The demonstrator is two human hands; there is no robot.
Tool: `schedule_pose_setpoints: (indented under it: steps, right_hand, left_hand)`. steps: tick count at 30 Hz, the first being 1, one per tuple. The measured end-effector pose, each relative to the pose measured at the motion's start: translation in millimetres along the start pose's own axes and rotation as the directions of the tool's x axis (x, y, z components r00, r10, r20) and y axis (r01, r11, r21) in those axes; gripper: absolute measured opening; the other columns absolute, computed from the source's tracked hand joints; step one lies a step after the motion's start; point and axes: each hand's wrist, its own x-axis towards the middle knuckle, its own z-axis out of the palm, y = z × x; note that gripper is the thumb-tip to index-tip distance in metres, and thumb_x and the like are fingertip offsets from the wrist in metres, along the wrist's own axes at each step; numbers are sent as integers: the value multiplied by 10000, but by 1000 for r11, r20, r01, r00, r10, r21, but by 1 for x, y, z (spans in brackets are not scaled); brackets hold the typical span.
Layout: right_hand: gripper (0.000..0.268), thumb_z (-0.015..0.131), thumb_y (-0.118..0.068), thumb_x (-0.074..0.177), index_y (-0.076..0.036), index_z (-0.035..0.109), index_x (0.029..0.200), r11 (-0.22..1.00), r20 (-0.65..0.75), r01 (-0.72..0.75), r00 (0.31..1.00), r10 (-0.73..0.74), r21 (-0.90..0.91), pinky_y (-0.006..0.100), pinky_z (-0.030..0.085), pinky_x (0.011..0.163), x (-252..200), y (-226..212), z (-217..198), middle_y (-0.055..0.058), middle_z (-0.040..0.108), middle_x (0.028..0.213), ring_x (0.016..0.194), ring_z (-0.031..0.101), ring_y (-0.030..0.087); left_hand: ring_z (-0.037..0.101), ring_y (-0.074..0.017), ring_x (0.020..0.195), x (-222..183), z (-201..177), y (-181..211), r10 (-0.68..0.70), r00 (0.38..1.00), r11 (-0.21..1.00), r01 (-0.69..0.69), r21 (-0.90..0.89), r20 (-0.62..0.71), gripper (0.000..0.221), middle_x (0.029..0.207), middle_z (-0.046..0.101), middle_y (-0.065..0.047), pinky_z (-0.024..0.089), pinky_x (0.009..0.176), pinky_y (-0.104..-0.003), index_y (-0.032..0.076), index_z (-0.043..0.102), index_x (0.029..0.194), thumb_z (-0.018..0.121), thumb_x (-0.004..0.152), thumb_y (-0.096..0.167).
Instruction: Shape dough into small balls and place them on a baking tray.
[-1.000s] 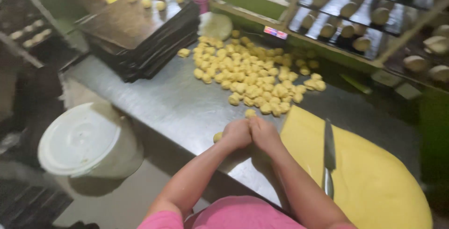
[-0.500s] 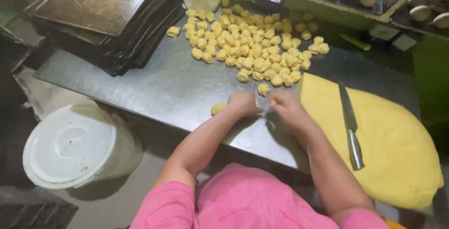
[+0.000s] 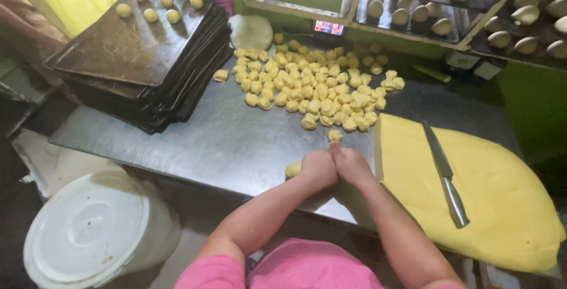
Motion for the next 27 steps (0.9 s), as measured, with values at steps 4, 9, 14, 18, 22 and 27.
schedule_pose_setpoints:
  steps: [4,9,14,18,22,27]
  right_hand:
    - [825,230,-695,1021,-95,797,997,988,114,119,988,-108,-99,566,461,1057,3,42,10,171,769,1103,1183,660,388]
    - [226,636,-215,912,-66,797,965,758,122,423,830,-544,497,420,535,881,-11,56,-2,162,740,850,900,690,271]
    - [512,582,-398,985,-92,572,1396,883,155,470,873,-462,-11,593,362,1095,1,38,-46,243,490,1390,1331,431,479]
    - [385,670,-382,955,-155,739,1258,875,-30,437,897,-441,209,423,551,990,16,55,-16,121,757,1154,1177,689,298]
    - [354,555,-279,922,-210,773,1192,922,-15,304,951,-310,240,416,508,1077,20,55,-19,60,763,1196,1208,674,278]
    - [784,225,-716,1008,-194,802,1097,970,242,201,956,-164,-139,512,430,1152,47,33,-42,120,747,1234,1288,616,333]
  left_hand:
    - [787,-273,870,10,-27,0,-77,997,985,77,154,-12,454,902,799,-17,616,652,-501,206,782,909,379,898,414]
    - [772,-313,978,49,-1,-44,-331,941,936,317,155,70,375,953,788,-73,612,747,-509,114,787,1048,760,826,416]
    - [648,-478,1192,-38,-91,52,-208,970,912,239,-335,126,822,1192,694,-315,524,1004,-635,-21,377,1440,722,809,377]
    - [661,-450,1146,-5,1,13,-274,960,783,184,-595,-63,862,1144,712,-253,560,959,-589,156,389,1552,744,779,295]
    - [724,-370,1023,3,26,24,-427,904,695,345,-630,24,528,982,762,-150,581,836,-504,132,728,1161,801,672,318]
    - [775,-313,971,56,18,34,-407,913,911,405,79,17,352,979,796,-38,582,733,-622,171,787,1004,459,944,285]
